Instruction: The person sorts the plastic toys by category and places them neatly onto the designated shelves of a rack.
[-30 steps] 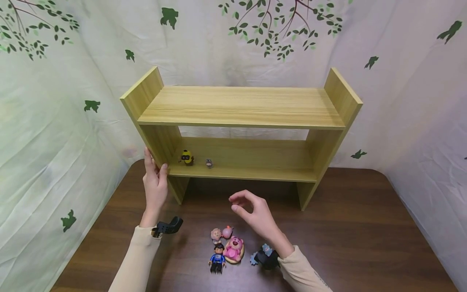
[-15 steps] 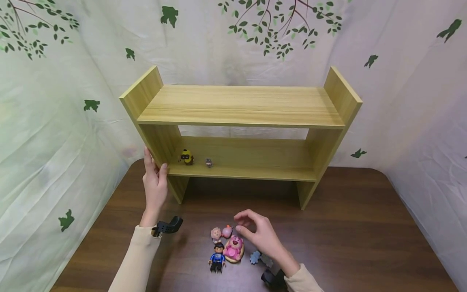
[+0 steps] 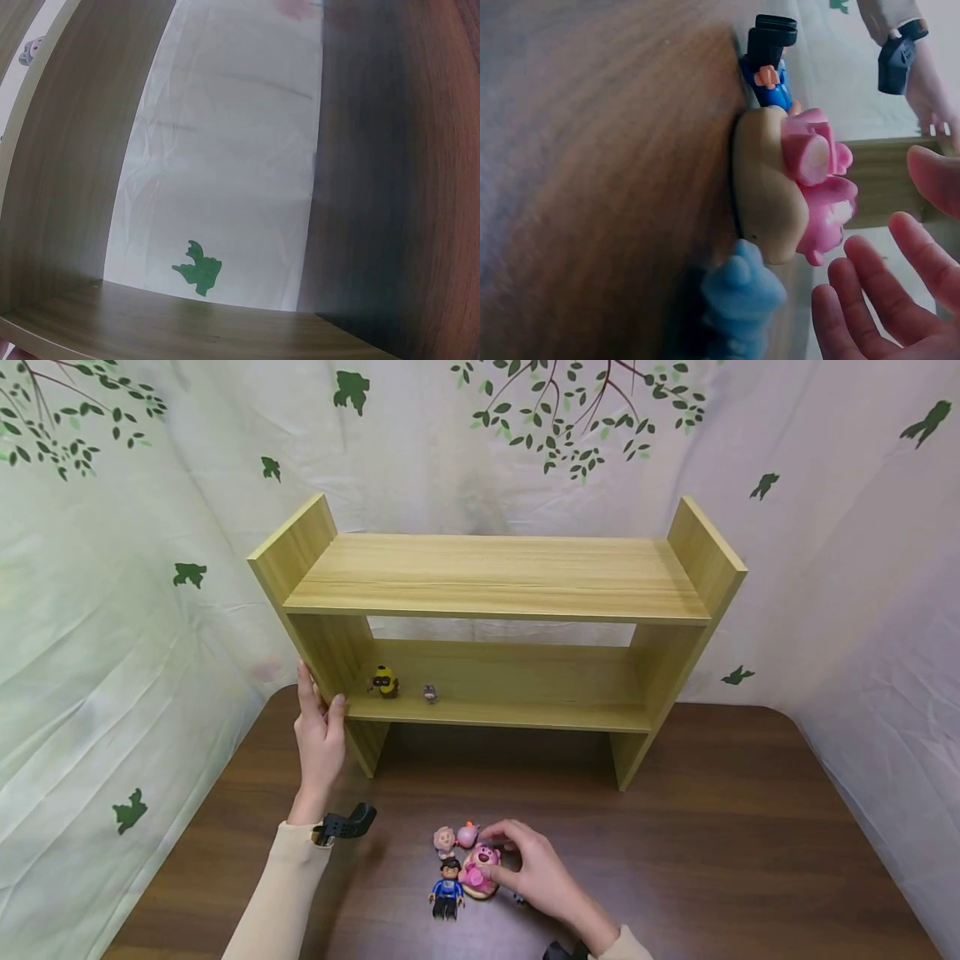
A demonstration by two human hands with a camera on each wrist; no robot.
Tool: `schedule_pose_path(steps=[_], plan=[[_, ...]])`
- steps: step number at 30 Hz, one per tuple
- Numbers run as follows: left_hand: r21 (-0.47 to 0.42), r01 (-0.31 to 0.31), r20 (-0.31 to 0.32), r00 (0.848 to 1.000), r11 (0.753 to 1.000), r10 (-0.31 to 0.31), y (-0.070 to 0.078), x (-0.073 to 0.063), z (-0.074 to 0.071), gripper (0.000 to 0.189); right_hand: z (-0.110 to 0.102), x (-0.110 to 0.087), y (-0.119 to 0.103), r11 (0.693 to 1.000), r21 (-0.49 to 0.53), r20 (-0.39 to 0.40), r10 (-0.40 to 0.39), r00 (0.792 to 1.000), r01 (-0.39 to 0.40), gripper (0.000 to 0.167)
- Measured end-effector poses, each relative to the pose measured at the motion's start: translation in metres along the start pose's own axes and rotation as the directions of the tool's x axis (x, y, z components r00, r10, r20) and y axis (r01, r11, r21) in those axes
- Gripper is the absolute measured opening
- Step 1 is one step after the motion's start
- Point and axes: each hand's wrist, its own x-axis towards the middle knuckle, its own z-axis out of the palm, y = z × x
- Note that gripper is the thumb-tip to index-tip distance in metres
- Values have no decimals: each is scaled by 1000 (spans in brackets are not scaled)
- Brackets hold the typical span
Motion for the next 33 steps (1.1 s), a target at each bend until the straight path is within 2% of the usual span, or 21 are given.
schedule_pose_path(steps=[11, 18, 28, 33], plan=[[-4, 12, 1, 1000, 1000, -12, -1, 0, 1, 74, 12, -7, 2, 991, -123, 22, -43, 999, 46, 41], [-9, 11, 1, 1000, 1000, -11, -2, -1, 0, 75, 18, -10, 4, 983, -183, -1, -30, 1000, 30, 47], [-18, 1, -9, 1000, 1000, -1, -1, -1, 0, 78, 23, -10, 7, 980, -193, -22, -57, 998, 52, 51], [-16, 3, -11, 1000, 1000, -3, -2, -1, 1, 78, 22, -8, 5, 980, -195, -50, -43, 998, 32, 49]])
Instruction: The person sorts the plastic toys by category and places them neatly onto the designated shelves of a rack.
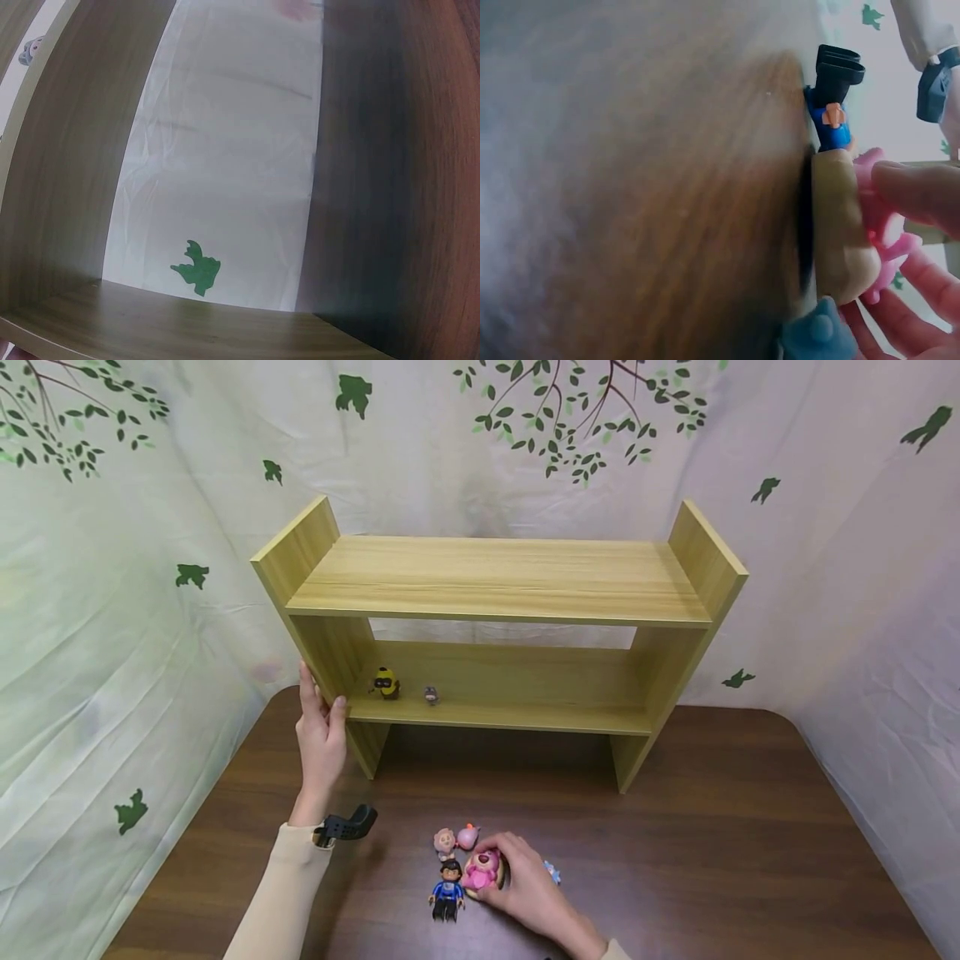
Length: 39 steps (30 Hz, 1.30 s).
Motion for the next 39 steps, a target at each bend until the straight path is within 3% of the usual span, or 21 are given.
schedule_pose_path(steps=[9, 14, 20, 26, 30, 39], plan=[[13, 7, 7, 1000, 1000, -7, 1, 0, -1, 74, -13, 3, -6, 994, 71, 19, 83, 996, -84, 47], [29, -1, 1, 1000, 1000, 1, 1, 0, -1, 74, -27, 9, -11, 988, 126, 21, 87, 996, -89, 45], [22, 1, -4, 1000, 1000, -1, 1, 0, -1, 74, -46, 21, -23, 984, 177, -17, 4, 1000, -1, 48], [11, -5, -9, 1000, 1000, 5, 0, 0, -1, 75, -75, 36, -58, 989, 130, -82, -65, 995, 75, 46], [2, -2, -4, 1000, 1000, 2, 0, -1, -1, 75, -86, 45, -66, 989, 78, -120, -114, 986, 124, 44], [15, 0, -1, 1000, 1000, 0, 0, -1, 0, 76, -99, 69, -50, 977, 65, -161, -191, 968, 204, 49]])
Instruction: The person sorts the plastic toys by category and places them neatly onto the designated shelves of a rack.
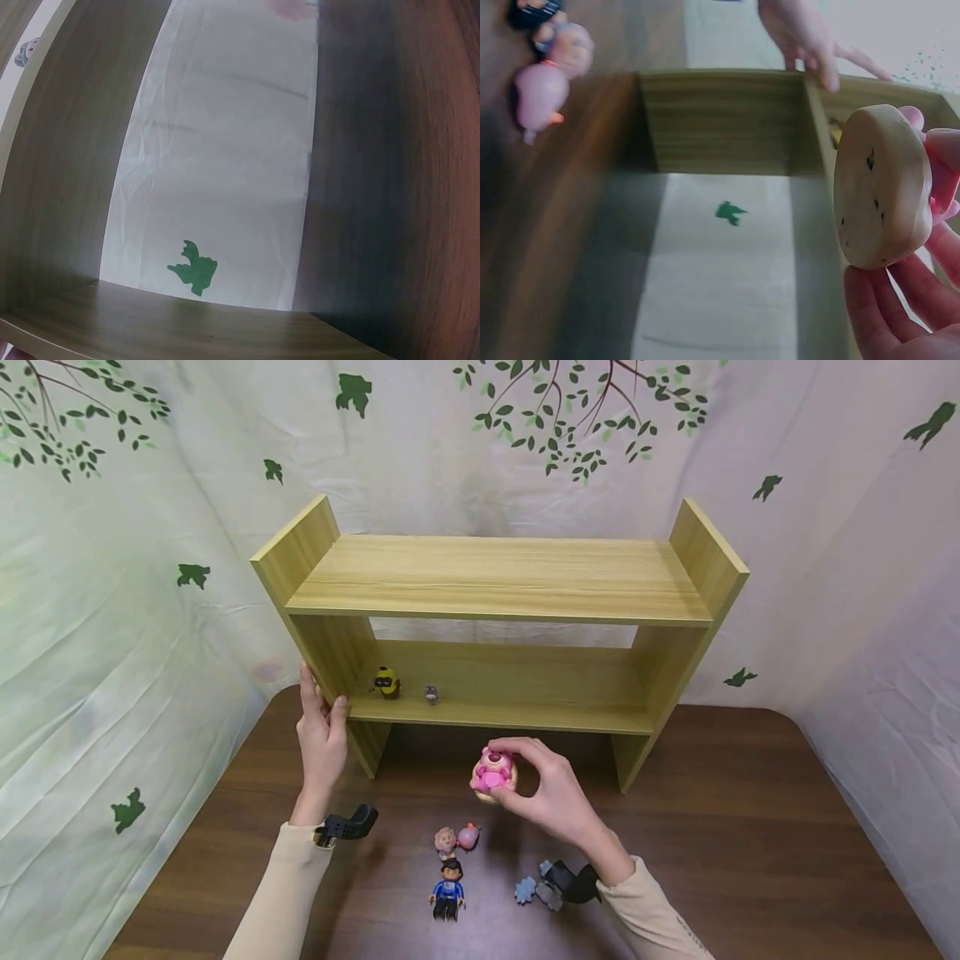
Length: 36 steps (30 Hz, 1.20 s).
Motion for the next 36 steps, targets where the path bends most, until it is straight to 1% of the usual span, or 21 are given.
schedule_pose_path(steps=[4, 10, 14, 17, 20, 24, 31, 36], plan=[[7, -10, -7, 1000, 1000, 10, 0, 0, 0, 76, -5, 11, 8, 1000, 5, -7, 1, 1000, -1, 49], [7, -6, -5, 1000, 1000, 6, 1, 0, 1, 74, -11, 26, 11, 998, 60, -3, -23, 1000, 23, 46], [5, -4, -6, 1000, 1000, 4, 1, 0, 1, 74, -13, 33, 12, 997, 73, -2, -32, 999, 32, 47], [4, -8, -7, 1000, 1000, 8, 0, 0, 1, 74, -14, 37, 12, 997, 72, 4, -22, 1000, 22, 48], [1, -7, -3, 1000, 1000, 7, 0, -1, 1, 74, -14, 41, 11, 998, 67, 17, 2, 1000, -3, 49], [0, -6, -2, 1000, 1000, 6, -1, -1, 0, 73, -15, 48, 6, 997, 67, 24, 38, 999, -39, 47], [-7, -11, -5, 1000, 1000, 11, -1, -1, 1, 73, -21, 58, -21, 994, 77, 36, 73, 997, -76, 43], [-4, 2, 8, 1000, 1000, -2, 1, 0, 0, 73, -22, 64, -21, 992, 80, 39, 94, 995, -97, 43]])
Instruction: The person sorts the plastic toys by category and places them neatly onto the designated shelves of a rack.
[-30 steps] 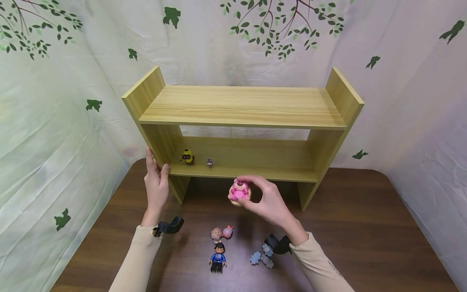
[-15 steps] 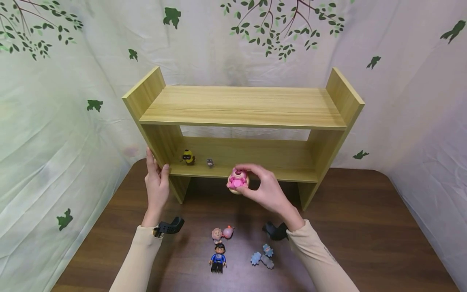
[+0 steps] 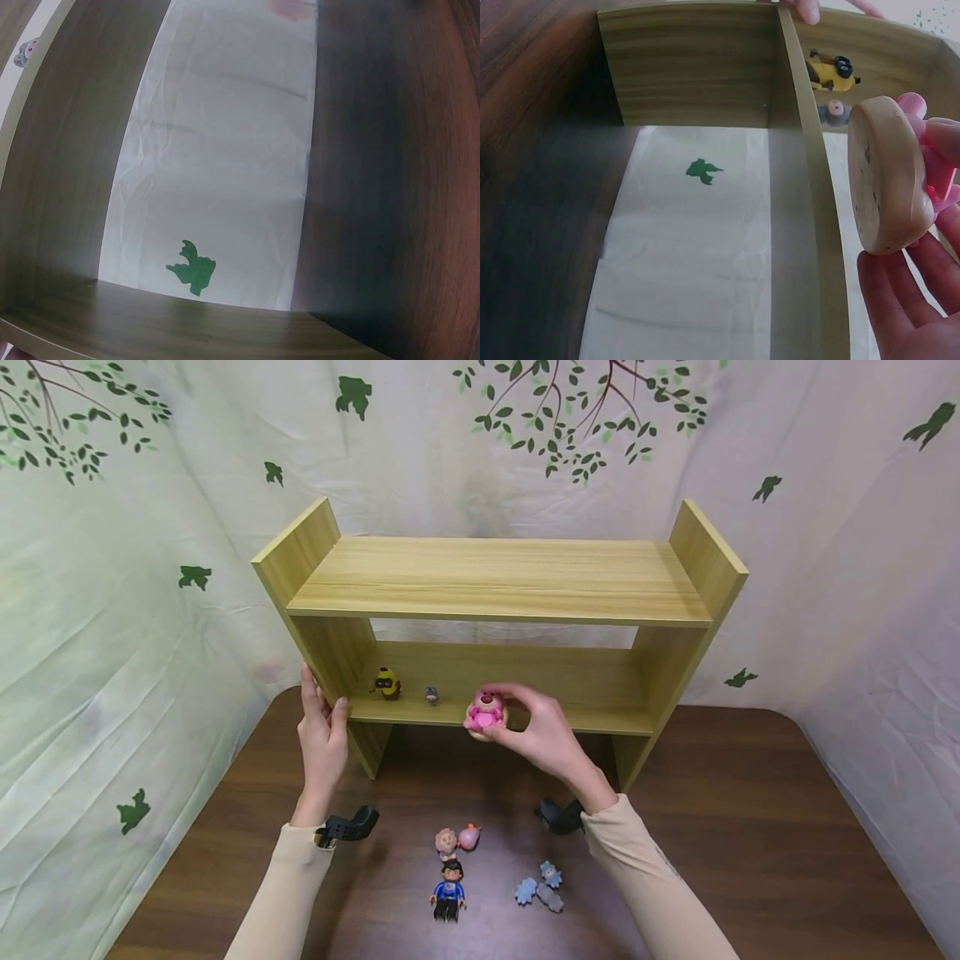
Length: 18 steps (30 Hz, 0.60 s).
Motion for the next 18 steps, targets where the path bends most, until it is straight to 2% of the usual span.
schedule_pose_path(steps=[3, 11, 18], plan=[[-2, 0, -1, 1000, 1000, 0, 0, 0, 0, 74, 0, 4, 4, 1000, 14, 2, 9, 1000, -9, 44], [-1, 2, -1, 1000, 1000, -2, -1, 0, 0, 72, -1, 20, 44, 993, 70, 34, 92, 995, -94, 48], [-2, -8, -5, 1000, 1000, 8, -1, 0, 1, 74, 0, 31, 49, 984, 75, 58, 160, 985, -164, 48]])
